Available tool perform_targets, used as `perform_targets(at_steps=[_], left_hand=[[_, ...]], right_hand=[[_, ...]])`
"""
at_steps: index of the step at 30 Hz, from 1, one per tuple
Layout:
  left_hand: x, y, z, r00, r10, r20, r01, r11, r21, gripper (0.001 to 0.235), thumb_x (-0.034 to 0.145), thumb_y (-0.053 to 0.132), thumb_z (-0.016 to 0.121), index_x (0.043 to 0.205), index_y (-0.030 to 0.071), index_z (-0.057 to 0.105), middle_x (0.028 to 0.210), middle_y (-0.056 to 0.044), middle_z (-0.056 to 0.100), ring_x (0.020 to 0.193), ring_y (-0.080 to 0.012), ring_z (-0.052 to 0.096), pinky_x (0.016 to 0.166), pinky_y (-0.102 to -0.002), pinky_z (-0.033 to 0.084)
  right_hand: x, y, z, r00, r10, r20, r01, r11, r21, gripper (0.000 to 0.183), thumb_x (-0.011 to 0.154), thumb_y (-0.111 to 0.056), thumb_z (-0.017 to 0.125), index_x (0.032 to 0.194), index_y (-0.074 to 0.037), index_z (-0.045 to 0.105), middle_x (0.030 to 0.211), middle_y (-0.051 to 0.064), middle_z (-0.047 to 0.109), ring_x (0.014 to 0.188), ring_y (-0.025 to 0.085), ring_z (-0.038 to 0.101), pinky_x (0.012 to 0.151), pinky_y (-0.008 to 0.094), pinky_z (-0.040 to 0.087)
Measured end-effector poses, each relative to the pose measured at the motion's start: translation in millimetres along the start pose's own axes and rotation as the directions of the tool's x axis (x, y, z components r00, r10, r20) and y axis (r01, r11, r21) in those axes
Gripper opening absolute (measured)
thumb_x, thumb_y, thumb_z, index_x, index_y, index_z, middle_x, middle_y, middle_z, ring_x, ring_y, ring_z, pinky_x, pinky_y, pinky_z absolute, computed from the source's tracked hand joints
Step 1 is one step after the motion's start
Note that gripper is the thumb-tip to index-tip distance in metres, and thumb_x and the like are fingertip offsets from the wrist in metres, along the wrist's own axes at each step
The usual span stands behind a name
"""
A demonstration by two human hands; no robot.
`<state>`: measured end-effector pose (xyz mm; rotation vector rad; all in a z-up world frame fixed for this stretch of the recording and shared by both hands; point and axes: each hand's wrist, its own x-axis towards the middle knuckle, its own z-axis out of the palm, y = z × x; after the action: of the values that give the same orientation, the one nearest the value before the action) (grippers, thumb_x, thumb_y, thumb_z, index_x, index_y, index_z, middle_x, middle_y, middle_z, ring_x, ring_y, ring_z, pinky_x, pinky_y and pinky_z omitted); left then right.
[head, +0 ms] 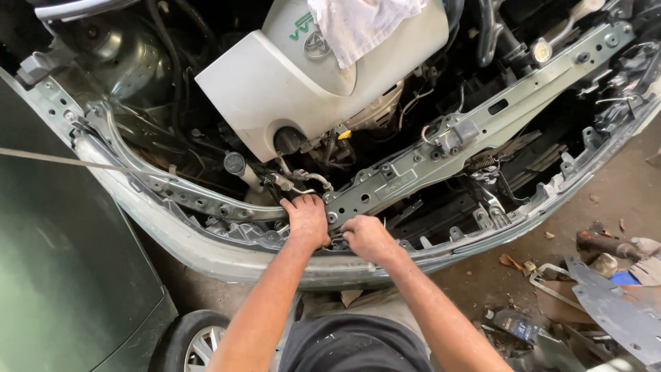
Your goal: The person works on the front bumper area of a car with the hood open. They use a wrench to tighten bolts on the bumper support bar and adjust the bumper cover and headlight area.
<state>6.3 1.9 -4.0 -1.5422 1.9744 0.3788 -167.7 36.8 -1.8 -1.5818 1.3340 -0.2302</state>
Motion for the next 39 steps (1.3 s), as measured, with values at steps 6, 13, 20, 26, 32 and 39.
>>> perform_targets(at_steps=[6, 13, 20, 26, 32, 39], left_hand=[[33, 0, 94, 0.973, -0.018, -0.229, 0.033, 0.998, 0.062, 0.076, 0.073, 0.039, 0.079, 0.133, -0.001, 0.055, 0.121, -0.021, 0.060, 0.113, -0.0400, 0.056, 0.107, -0.075, 0.029], [8, 2, 22, 0.989, -0.029, -0.144, 0.040, 0.997, 0.070, 0.085, 0.071, 0.041, 0.082, 0.137, -0.003, 0.050, 0.125, -0.022, 0.058, 0.116, -0.0408, 0.054, 0.108, -0.076, 0.027], [3, 4, 3, 0.998, -0.019, 0.054, 0.016, 0.999, 0.043, 0.114, 0.054, 0.049, 0.091, 0.143, -0.004, 0.043, 0.132, -0.022, 0.053, 0.120, -0.0403, 0.051, 0.107, -0.074, 0.026], [6, 6, 7, 0.999, -0.022, 0.049, 0.018, 0.996, 0.084, 0.113, 0.056, 0.050, 0.090, 0.143, -0.004, 0.044, 0.132, -0.023, 0.054, 0.121, -0.0418, 0.051, 0.106, -0.074, 0.028], [3, 6, -3, 0.997, -0.030, 0.068, 0.026, 0.998, 0.061, 0.109, 0.056, 0.047, 0.089, 0.141, -0.004, 0.044, 0.132, -0.024, 0.053, 0.120, -0.0418, 0.051, 0.106, -0.073, 0.027], [19, -8, 27, 1.000, -0.008, -0.013, 0.007, 0.994, -0.109, 0.096, 0.059, 0.036, 0.086, 0.138, -0.003, 0.049, 0.131, -0.024, 0.056, 0.121, -0.0407, 0.053, 0.108, -0.072, 0.028]], right_hand=[[-13, -47, 2, 0.999, -0.038, 0.030, 0.036, 0.997, 0.064, 0.023, 0.081, -0.020, 0.072, 0.100, -0.009, 0.079, 0.094, 0.014, 0.068, 0.093, 0.034, 0.067, 0.085, 0.043, 0.054], [-9, -20, -5, 0.999, -0.024, -0.037, 0.028, 0.992, 0.120, 0.023, 0.080, -0.019, 0.073, 0.099, -0.008, 0.081, 0.092, 0.014, 0.075, 0.090, 0.031, 0.073, 0.083, 0.039, 0.058], [-13, -10, -5, 0.995, 0.103, -0.016, -0.096, 0.962, 0.254, 0.028, 0.081, -0.022, 0.073, 0.103, -0.007, 0.079, 0.096, 0.012, 0.079, 0.086, 0.023, 0.077, 0.079, 0.033, 0.060], [-10, -18, -12, 0.999, 0.054, -0.002, -0.052, 0.976, 0.213, 0.026, 0.079, -0.021, 0.074, 0.099, -0.007, 0.080, 0.094, 0.013, 0.078, 0.085, 0.026, 0.076, 0.079, 0.035, 0.059], [2, 23, -8, 0.984, 0.162, -0.069, -0.154, 0.982, 0.106, 0.026, 0.084, -0.020, 0.069, 0.104, -0.008, 0.078, 0.095, 0.016, 0.077, 0.088, 0.031, 0.074, 0.082, 0.038, 0.058], [1, 12, -16, 0.978, 0.207, 0.036, -0.209, 0.973, 0.096, 0.024, 0.087, -0.019, 0.066, 0.106, -0.007, 0.076, 0.091, 0.018, 0.075, 0.087, 0.034, 0.073, 0.083, 0.041, 0.058]])
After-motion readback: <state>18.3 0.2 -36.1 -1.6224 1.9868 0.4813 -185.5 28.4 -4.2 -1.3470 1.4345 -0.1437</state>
